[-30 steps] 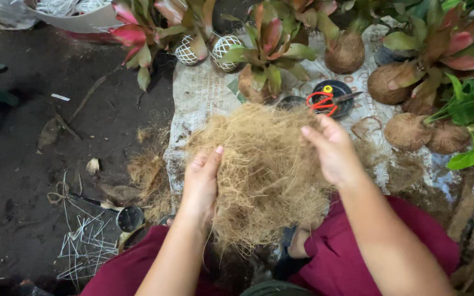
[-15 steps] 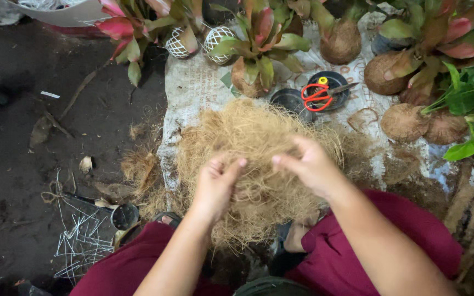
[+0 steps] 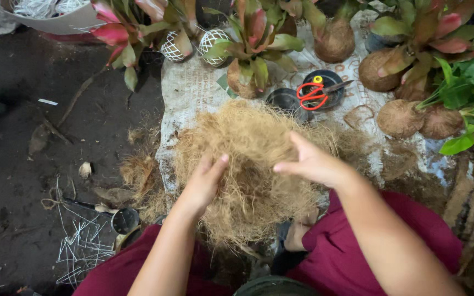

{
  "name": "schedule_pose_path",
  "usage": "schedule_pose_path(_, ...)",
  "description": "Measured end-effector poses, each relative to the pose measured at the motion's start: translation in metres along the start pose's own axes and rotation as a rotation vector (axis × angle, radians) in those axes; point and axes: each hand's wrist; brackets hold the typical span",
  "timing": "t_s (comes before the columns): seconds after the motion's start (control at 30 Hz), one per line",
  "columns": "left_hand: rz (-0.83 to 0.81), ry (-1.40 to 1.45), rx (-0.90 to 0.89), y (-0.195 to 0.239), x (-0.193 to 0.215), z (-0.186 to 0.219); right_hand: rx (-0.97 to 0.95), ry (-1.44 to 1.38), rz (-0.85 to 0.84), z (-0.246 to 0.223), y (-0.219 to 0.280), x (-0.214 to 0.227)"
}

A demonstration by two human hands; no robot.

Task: The person sits on the ground and repeatedly presses, fluffs, and arranges loose coconut coir into a black plastic pot. They use both hands to compact and shape the material, occasionally picking up and setting down the pot. Scissors and other potted plants are visible nearby.

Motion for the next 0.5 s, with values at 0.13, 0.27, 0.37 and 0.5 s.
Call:
schedule_pose_path(0.13, -0.257, -0.77, 0.443, -0.008, -0.002, 0.004, -0.406, 0.16, 0.074, -0.011, -0.006, -0.016)
schedule_pose_path(0.27, -0.235, -0.82, 0.438, -0.012, -0.002, 0.014, -0.367, 0.087, 0.168, -0.021, -0.009, -0.03)
schedule_pose_path(0.37, -0.343, -0.846, 0.482, -0.013, 0.0, 0.01, -0.355, 0.12, 0.228, -0.022, -0.009, -0.05)
schedule_pose_path(0.5, -0.351, -0.833, 0.409, -0.01, 0.004, -0.005, -0.322, 0.268, 0.116, -0.017, -0.016, -0.061)
Point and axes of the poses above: each hand's wrist, its own y-axis away from the middle knuckle, its own x-axis out of the back of the hand, z = x × y, and after that the axes turned 15 degrees about -x, right-handed
